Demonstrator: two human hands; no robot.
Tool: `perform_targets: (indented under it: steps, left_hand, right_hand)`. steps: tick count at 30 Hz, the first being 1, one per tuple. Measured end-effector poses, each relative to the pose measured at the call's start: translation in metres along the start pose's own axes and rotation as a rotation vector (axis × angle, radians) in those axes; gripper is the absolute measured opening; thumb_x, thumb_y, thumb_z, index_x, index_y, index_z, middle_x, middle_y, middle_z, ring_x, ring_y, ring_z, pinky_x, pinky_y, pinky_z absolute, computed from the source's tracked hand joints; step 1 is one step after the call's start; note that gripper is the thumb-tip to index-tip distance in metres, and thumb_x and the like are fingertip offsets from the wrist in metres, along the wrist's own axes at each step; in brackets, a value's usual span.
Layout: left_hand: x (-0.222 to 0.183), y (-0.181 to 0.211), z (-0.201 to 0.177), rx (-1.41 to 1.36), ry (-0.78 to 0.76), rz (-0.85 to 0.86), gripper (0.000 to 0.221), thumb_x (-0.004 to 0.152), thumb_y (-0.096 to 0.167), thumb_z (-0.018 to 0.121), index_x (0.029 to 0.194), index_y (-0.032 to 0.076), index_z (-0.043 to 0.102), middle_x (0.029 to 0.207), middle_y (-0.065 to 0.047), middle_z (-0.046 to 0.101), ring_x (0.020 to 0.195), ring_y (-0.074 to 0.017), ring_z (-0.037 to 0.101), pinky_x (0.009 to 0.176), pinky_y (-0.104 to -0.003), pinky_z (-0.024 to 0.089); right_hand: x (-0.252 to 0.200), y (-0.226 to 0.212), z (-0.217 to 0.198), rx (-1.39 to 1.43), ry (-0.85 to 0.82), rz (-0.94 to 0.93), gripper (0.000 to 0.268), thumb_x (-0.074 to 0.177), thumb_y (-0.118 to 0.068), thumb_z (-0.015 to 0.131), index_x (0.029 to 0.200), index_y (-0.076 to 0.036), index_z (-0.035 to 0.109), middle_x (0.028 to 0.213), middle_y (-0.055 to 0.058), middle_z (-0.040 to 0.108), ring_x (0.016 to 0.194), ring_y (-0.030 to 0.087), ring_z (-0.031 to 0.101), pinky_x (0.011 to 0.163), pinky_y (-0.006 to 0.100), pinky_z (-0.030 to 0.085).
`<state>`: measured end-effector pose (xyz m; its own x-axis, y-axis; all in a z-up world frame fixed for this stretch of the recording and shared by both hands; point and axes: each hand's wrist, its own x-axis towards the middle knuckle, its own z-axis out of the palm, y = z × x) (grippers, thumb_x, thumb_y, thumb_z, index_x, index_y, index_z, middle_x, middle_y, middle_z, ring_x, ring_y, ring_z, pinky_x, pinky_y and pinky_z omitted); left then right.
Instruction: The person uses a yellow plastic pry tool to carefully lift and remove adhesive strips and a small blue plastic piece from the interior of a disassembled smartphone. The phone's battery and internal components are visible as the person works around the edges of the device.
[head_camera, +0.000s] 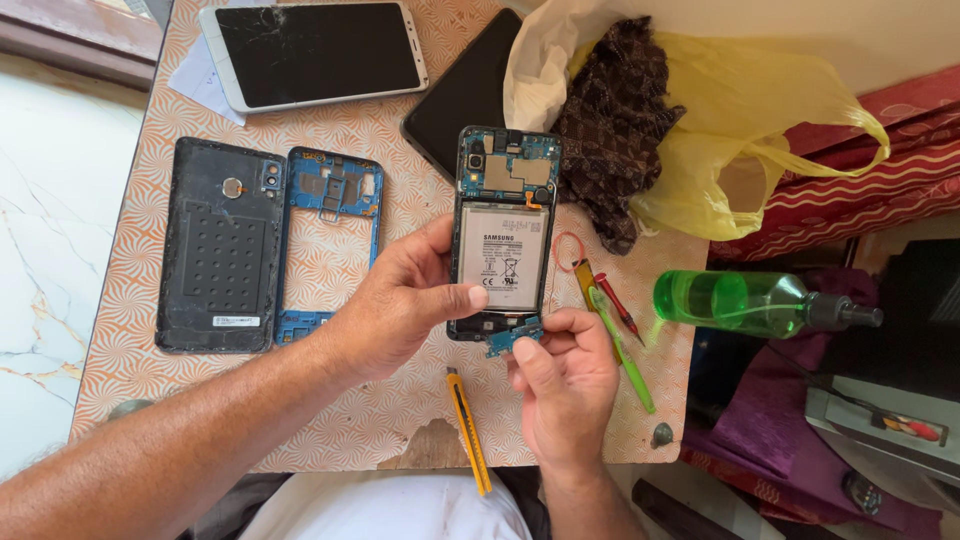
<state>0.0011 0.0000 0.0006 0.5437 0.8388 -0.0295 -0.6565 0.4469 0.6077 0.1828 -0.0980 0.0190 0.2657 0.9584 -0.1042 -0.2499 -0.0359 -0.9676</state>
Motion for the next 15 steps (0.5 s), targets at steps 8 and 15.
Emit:
perform_targets:
  steps: [8,15]
  left_hand:
    - [0.001,-0.003,-0.003,-0.037,0.006,-0.043,0.052,0.089,-0.002,0.068,0.139,0.0,0.054,0.128,-0.011,0.068,0.12,-0.0188,0.064,0.108,-0.038,0.05]
    - [0.003,-0.003,-0.003,-0.197,-0.021,-0.096,0.048,0.089,-0.001,0.062,0.137,-0.002,0.055,0.125,-0.012,0.069,0.116,-0.0196,0.066,0.106,-0.035,0.051]
  right_hand:
    - [-0.002,-0.019,-0.007,0.073,0.01,0.059,0.028,0.088,0.006,0.07,0.112,0.0,0.057,0.082,0.006,0.062,0.061,0.013,0.057,0.06,0.03,0.05]
    - [0.0,-0.027,-0.015,0.26,-0.071,0.176,0.025,0.091,-0.001,0.071,0.113,0.001,0.059,0.08,0.008,0.062,0.062,0.014,0.055,0.064,0.035,0.05]
